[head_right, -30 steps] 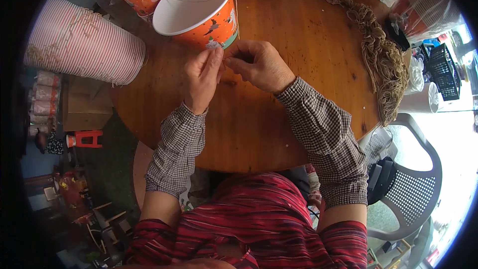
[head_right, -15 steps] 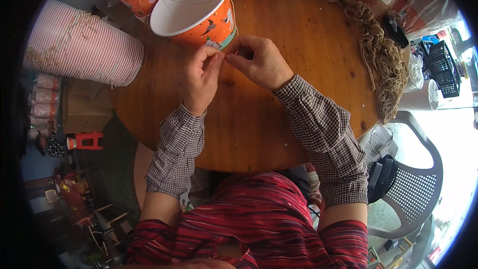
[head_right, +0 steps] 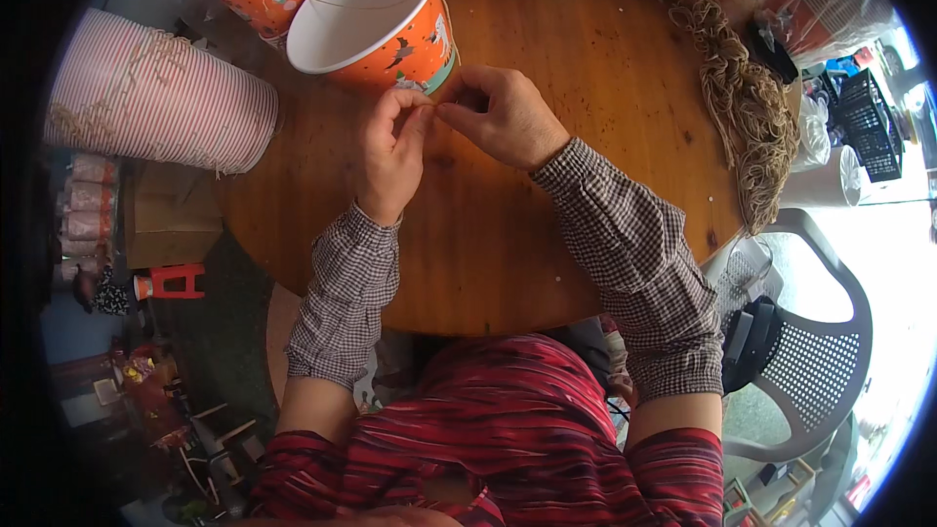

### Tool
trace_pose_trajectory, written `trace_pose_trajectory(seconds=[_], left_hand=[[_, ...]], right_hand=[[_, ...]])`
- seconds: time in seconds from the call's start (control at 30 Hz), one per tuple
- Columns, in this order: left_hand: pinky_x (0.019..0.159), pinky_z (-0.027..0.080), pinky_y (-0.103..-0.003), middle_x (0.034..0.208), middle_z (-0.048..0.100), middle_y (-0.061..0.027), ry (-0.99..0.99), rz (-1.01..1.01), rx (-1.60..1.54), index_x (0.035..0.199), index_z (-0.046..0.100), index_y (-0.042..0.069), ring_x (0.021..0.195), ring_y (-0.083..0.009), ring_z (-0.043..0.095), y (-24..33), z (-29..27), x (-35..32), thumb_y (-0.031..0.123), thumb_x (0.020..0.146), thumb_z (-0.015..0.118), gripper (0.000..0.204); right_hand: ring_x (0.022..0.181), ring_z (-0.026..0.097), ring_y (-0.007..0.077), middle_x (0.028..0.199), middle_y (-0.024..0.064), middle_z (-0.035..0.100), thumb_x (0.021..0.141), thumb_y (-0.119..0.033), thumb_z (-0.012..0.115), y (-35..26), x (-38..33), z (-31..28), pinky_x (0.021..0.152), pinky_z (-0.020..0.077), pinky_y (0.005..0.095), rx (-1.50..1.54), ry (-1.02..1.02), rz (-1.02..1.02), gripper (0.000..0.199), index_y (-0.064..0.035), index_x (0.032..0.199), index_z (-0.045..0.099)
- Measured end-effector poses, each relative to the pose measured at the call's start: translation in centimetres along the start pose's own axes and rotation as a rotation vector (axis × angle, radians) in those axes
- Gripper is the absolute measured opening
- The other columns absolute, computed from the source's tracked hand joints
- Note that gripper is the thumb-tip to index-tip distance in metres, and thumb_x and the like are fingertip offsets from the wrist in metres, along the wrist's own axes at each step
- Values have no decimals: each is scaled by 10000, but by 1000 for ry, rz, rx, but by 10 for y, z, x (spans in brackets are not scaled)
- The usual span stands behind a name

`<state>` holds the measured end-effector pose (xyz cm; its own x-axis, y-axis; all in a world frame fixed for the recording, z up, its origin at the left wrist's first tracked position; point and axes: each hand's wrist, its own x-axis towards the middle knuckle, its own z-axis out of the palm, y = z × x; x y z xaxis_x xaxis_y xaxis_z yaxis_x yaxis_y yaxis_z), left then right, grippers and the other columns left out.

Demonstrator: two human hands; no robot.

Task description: Attaching string handles to small paper buckets by threading them through holes.

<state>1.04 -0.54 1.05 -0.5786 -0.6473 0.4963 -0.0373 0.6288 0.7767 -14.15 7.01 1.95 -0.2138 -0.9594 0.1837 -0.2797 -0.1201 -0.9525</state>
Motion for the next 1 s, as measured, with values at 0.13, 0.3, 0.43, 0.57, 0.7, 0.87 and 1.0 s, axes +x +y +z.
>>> trace_pose_trajectory(seconds=[0.13, 0.3, 0.43, 0.57, 0.7, 0.87, 1.0], left_hand=[[624, 458, -251, 812, 538, -56, -12, 21, -34, 920, 514, 9, 675, -122, 535, -1, 1, 0, -27, 900, 554, 56], [652, 473, -272, 840, 552, -72, -19, 46, -35, 936, 523, 7, 712, -154, 558, 1, 2, 2, -35, 893, 555, 68], [780, 486, -365, 949, 598, -116, 307, 464, 257, 981, 561, -2, 872, -276, 586, 9, -4, 12, -27, 855, 592, 132], [914, 440, -416, 1086, 597, -132, 387, 563, 602, 1123, 562, 6, 1028, -307, 557, 28, -17, 39, 31, 824, 640, 309], [905, 420, -391, 1102, 620, -112, 140, 388, 781, 1226, 513, 38, 1033, -265, 585, 31, -15, 51, 120, 819, 673, 445], [854, 412, -365, 985, 654, -82, 37, 362, 782, 1175, 572, 86, 945, -241, 613, 47, -26, 31, 58, 830, 623, 350], [780, 435, -375, 915, 648, -87, 102, 279, 714, 1115, 610, 69, 851, -260, 623, 84, -39, -5, 20, 812, 618, 308]], right_hand=[[620, 480, 15, 698, -47, 558, 851, -103, 648, 1, 1, 0, 543, 411, 192, 34, -5, 17, 110, -1, 887, 626], [564, 474, 15, 662, -44, 544, 858, -113, 644, 4, 2, 2, 488, 392, 189, 117, 30, 55, 109, -10, 871, 611], [514, 459, 23, 633, -36, 522, 872, -114, 637, -7, 7, -2, 438, 369, 196, 397, 226, 118, 103, -28, 851, 586], [501, 476, 41, 638, -25, 530, 886, -115, 623, -7, 6, -5, 432, 377, 201, 492, 332, 125, 97, -40, 852, 573], [547, 513, 52, 671, -14, 551, 894, -119, 614, -17, -2, 4, 471, 423, 206, 495, 362, 94, 96, -38, 855, 580], [654, 569, 65, 731, 7, 593, 908, -141, 607, -29, -16, 19, 554, 484, 213, 576, 368, -19, 124, -30, 857, 589], [717, 575, 67, 812, 18, 606, 926, -120, 584, -43, -35, 32, 582, 494, 222, 656, 265, -114, 103, -19, 903, 579]])
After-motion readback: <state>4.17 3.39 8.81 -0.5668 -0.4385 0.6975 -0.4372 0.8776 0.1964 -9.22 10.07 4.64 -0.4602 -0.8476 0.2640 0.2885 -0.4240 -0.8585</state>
